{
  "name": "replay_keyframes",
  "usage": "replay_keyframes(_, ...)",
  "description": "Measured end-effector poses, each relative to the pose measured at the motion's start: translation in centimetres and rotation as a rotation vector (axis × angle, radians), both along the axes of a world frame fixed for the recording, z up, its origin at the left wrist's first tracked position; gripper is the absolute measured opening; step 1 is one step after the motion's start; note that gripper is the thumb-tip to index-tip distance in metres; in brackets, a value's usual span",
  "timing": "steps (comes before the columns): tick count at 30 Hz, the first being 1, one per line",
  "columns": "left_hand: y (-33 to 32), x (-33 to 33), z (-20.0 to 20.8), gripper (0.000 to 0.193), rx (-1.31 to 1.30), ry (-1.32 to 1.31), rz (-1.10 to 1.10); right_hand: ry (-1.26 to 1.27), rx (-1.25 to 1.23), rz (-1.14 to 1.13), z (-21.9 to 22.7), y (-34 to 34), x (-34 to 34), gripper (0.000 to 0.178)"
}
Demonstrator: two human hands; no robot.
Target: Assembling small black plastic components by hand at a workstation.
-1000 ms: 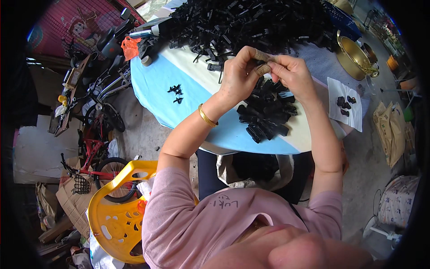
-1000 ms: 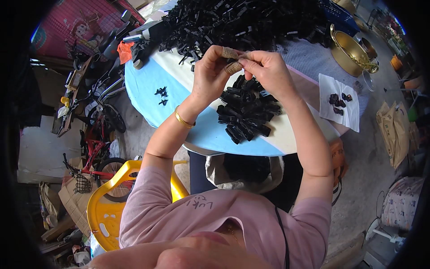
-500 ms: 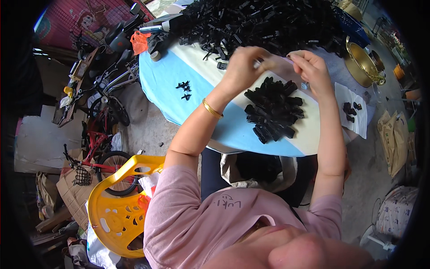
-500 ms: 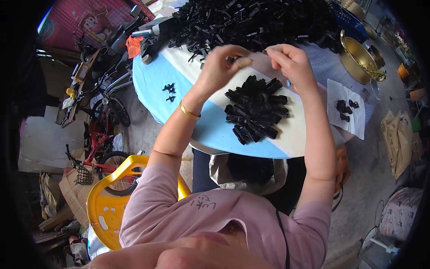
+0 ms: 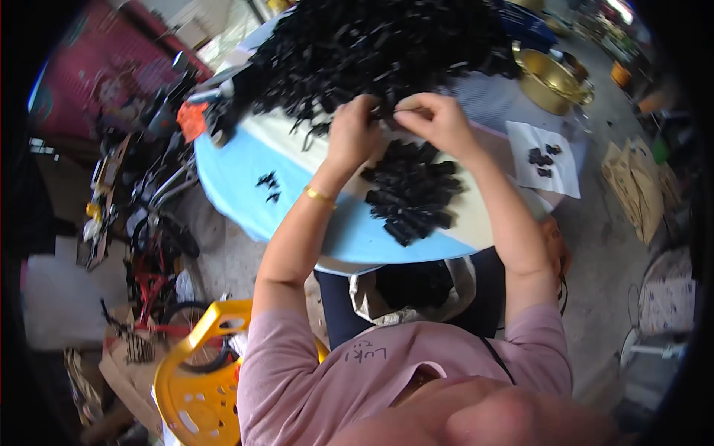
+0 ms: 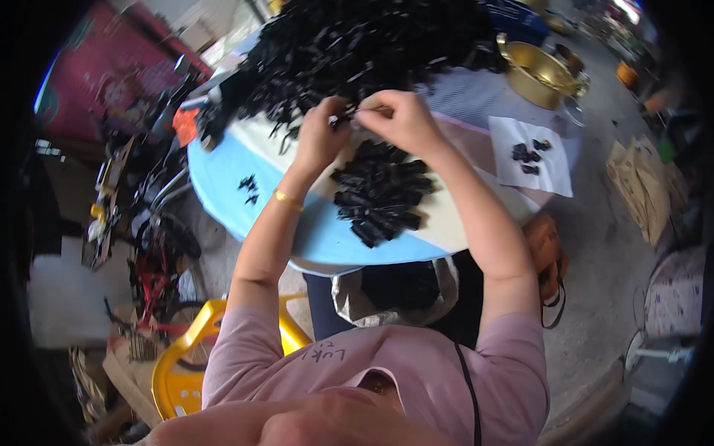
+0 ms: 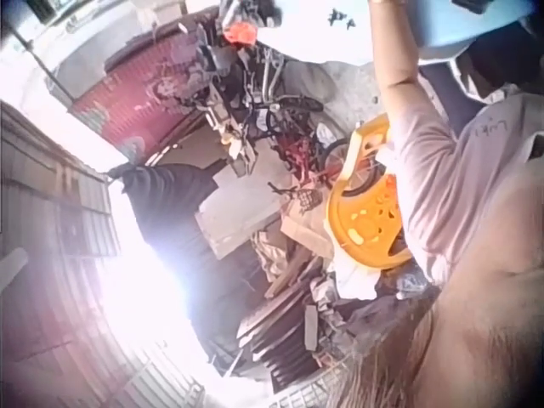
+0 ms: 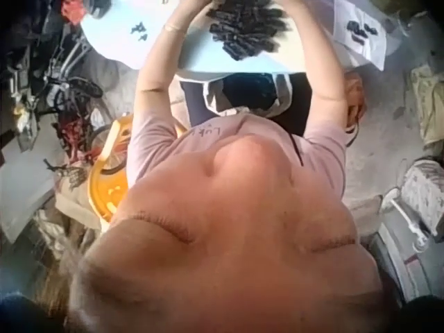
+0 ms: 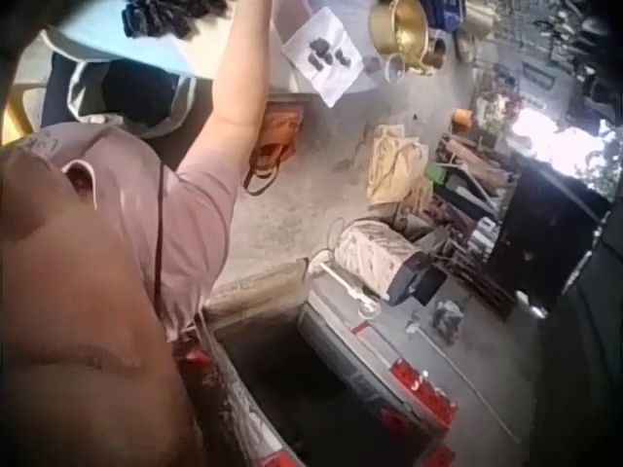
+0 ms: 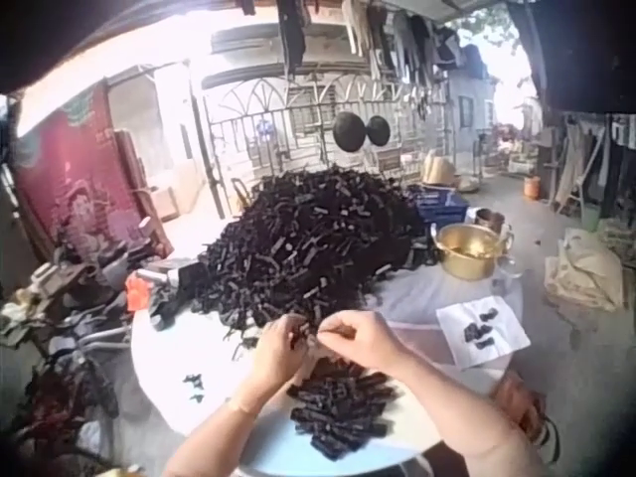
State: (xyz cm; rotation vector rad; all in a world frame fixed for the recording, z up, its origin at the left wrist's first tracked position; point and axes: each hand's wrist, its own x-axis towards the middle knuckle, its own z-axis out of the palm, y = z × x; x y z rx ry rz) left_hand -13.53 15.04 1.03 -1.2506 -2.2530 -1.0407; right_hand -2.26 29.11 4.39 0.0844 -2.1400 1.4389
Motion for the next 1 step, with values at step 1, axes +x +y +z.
replay_keyframes(1,-0.13,0.84,1.36,0.028,0.104,-0.201,-0.077,-0.018,0.092,0.012,0.03,0.26,0.07,0.018)
